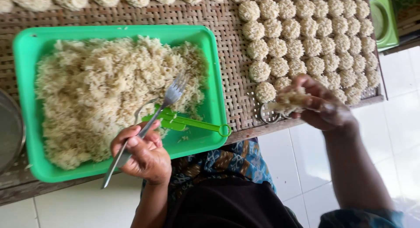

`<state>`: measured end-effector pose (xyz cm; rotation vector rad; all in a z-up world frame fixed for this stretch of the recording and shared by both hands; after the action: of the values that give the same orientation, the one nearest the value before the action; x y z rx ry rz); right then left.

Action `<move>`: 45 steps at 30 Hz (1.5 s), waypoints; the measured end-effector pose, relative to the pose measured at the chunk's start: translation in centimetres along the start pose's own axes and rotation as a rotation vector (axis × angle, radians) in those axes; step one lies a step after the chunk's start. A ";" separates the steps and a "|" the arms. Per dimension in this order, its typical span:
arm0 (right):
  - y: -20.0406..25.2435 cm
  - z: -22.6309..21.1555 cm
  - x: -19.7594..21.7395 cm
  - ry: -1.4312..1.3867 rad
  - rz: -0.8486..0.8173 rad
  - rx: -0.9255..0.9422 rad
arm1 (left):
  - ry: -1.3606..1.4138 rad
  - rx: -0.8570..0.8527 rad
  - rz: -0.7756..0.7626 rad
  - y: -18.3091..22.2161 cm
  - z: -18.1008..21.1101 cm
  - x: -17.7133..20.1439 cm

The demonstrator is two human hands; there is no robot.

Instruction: Shaping cooked rice into small balls using forks and placing them on a drying mat

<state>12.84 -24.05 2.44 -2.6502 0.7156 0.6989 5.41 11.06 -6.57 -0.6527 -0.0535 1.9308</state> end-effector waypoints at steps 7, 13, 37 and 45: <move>12.6 0.1 6.2 0.302 0.514 -0.287 | -0.135 0.007 -0.010 0.2 0.1 -0.1; 12.9 2.0 6.4 1.111 0.553 -0.992 | -0.145 0.028 0.024 0.4 -0.2 0.4; -1.9 -1.8 -3.0 1.611 0.576 -0.554 | 0.099 -0.034 -0.020 -0.1 0.2 -0.1; -16.6 6.2 -5.3 1.840 0.058 -0.363 | -0.017 -0.077 -0.031 -0.8 0.5 -0.3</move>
<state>15.42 -5.73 2.79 -2.8679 0.9631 -2.0619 5.92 11.31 -5.76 -0.6831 -0.1480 1.9123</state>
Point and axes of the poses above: each hand's wrist, its own y-axis away from the middle knuckle, its own x-axis out of the back of the hand, z = x × y, the point moved 9 cm from there along -y, towards the middle knuckle, and after that the axes turned 15 degrees about -z, right-handed, at the moved point
